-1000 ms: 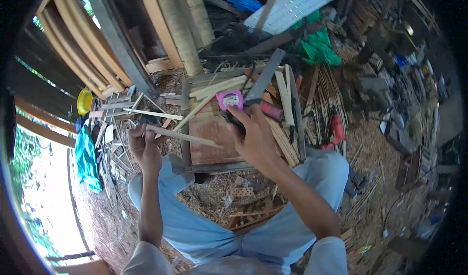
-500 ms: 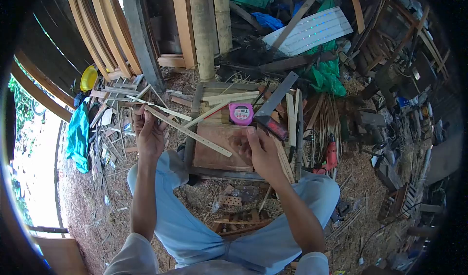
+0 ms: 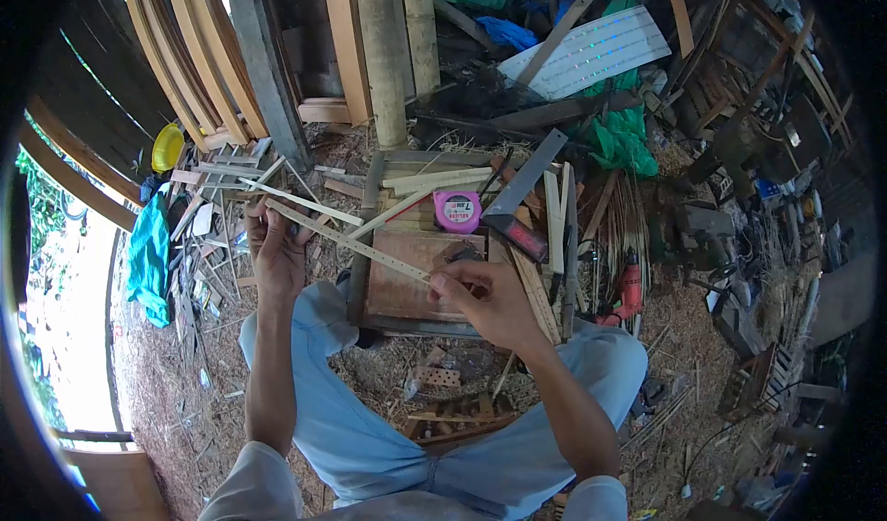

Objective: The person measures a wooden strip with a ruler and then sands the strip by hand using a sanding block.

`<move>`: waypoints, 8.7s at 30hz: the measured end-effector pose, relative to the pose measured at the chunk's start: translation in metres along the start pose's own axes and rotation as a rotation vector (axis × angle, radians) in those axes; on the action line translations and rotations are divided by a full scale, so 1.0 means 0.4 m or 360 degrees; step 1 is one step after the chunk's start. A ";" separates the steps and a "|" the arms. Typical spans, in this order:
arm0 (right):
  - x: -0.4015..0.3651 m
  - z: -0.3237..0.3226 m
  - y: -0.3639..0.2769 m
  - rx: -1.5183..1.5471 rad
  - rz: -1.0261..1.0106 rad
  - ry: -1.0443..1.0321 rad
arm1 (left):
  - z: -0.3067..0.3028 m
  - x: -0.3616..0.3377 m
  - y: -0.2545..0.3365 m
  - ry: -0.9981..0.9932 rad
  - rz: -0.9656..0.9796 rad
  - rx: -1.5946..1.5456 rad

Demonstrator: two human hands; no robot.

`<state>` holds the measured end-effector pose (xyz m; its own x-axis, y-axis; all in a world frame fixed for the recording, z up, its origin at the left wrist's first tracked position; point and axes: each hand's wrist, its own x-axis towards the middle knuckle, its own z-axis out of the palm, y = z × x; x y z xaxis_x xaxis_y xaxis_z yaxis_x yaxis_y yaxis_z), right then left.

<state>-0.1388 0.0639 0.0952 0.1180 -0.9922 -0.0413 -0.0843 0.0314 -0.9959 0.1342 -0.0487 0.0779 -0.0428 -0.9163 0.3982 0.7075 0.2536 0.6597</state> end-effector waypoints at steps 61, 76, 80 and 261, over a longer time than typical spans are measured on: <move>-0.005 0.092 0.031 -0.0337 -0.0092 0.0208 | 0.144 -0.069 -0.054 -0.0211 -0.0681 0.0597; -0.005 0.093 0.032 -0.0351 -0.0065 0.0202 | 0.153 -0.068 -0.045 -0.0188 -0.0713 0.0639; -0.006 0.091 0.029 -0.0351 -0.0038 0.0183 | 0.147 -0.071 -0.050 -0.0210 -0.0687 0.0629; -0.022 0.180 0.077 -0.0430 -0.0479 0.0678 | 0.098 -0.200 -0.063 -0.0434 0.1142 0.1788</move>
<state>-0.0711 0.0822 0.0590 -0.2279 -0.9155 0.3314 -0.3643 -0.2355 -0.9010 0.0919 0.0304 0.0543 -0.1410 -0.4206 0.8962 -0.3128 0.8778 0.3628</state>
